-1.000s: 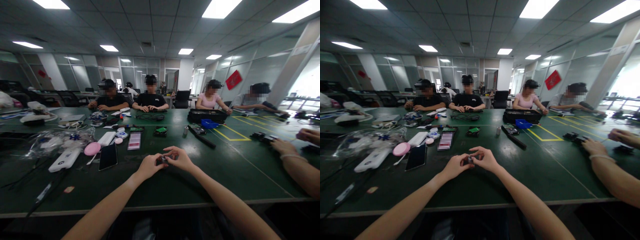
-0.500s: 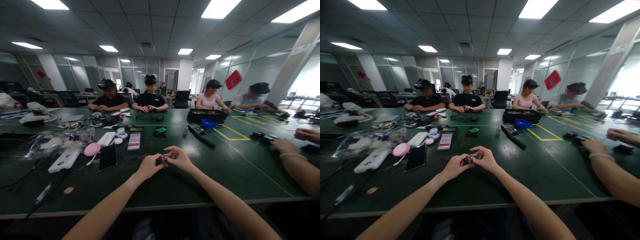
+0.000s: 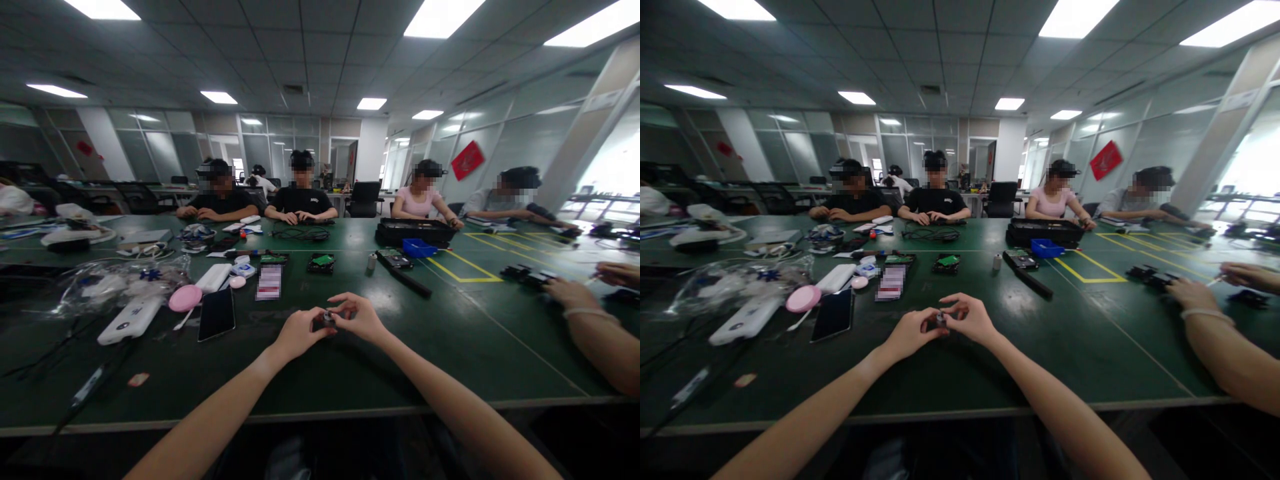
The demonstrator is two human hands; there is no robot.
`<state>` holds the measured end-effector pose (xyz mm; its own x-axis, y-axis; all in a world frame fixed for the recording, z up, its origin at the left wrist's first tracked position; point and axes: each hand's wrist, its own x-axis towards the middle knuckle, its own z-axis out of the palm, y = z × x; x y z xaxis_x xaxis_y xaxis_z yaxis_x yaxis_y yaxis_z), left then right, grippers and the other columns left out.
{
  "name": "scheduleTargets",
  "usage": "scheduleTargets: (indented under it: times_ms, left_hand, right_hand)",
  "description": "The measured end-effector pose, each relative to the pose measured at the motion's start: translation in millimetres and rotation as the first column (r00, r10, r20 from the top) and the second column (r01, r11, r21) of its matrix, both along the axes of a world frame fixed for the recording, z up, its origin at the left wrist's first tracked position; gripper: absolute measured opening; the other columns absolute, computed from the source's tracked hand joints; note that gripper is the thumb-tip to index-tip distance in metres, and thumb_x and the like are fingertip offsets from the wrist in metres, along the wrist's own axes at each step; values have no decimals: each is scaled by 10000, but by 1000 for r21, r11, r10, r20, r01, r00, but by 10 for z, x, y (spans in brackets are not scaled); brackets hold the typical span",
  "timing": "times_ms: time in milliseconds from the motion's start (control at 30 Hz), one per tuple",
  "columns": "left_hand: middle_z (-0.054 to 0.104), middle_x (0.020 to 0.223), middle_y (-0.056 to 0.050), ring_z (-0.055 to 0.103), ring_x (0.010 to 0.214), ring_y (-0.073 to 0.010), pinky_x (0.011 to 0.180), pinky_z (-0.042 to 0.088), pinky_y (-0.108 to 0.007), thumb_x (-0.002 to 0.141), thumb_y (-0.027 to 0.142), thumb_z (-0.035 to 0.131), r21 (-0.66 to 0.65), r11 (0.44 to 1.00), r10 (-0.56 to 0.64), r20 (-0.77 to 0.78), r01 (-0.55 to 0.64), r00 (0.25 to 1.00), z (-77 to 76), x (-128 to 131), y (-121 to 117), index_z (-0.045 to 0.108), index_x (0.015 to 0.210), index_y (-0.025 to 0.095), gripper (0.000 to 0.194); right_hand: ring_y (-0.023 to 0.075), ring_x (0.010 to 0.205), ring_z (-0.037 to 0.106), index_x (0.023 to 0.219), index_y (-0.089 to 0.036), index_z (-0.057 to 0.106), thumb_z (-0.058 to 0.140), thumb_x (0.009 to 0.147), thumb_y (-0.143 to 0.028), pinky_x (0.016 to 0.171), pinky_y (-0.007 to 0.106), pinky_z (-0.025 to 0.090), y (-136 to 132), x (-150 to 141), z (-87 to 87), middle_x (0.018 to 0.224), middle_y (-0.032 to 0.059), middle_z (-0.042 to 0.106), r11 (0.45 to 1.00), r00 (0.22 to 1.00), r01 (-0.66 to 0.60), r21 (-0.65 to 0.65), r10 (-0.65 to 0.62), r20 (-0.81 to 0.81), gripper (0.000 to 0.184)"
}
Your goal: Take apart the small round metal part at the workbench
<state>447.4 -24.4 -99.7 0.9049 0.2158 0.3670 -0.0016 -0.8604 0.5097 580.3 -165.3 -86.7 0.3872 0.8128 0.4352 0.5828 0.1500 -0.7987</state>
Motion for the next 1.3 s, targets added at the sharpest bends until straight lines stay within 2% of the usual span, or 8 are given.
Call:
scheduleTargets:
  times_ms: [333,867,1100,1300]
  left_hand:
    - [575,644,15,535,595,-154,540,314,-225,772,489,654,-16,1000,4,-30,-4,1000,47,-16,-24,653,992,202,362]
    - [570,630,22,518,578,-144,541,302,-220,766,491,658,-18,1000,9,-31,-10,999,40,-10,-24,656,1008,204,375]
    - [553,600,36,505,557,-138,535,299,-223,767,504,652,-13,1000,-8,-8,8,1000,28,-8,-10,655,1001,215,372]
    - [537,586,38,503,555,-140,534,292,-221,764,501,656,-18,1000,10,-26,-10,1000,23,-5,-10,653,1001,213,373]
  right_hand:
    - [87,460,562,1066,-157,599,637,733,-219,440,197,436,1,3,-1,826,60,741,1000,1000,11,11,-11,7,341]
    - [125,546,626,1083,-152,599,677,713,-255,486,208,444,-24,37,41,811,67,746,1000,1000,-5,-13,5,24,392]
    - [148,556,645,1090,-132,597,709,705,-340,477,220,455,-25,35,63,754,75,738,999,999,23,-37,-24,-27,452]
    - [157,563,657,1081,-118,593,730,680,-312,483,220,461,-29,11,102,738,80,737,999,993,23,-49,-28,-111,466]
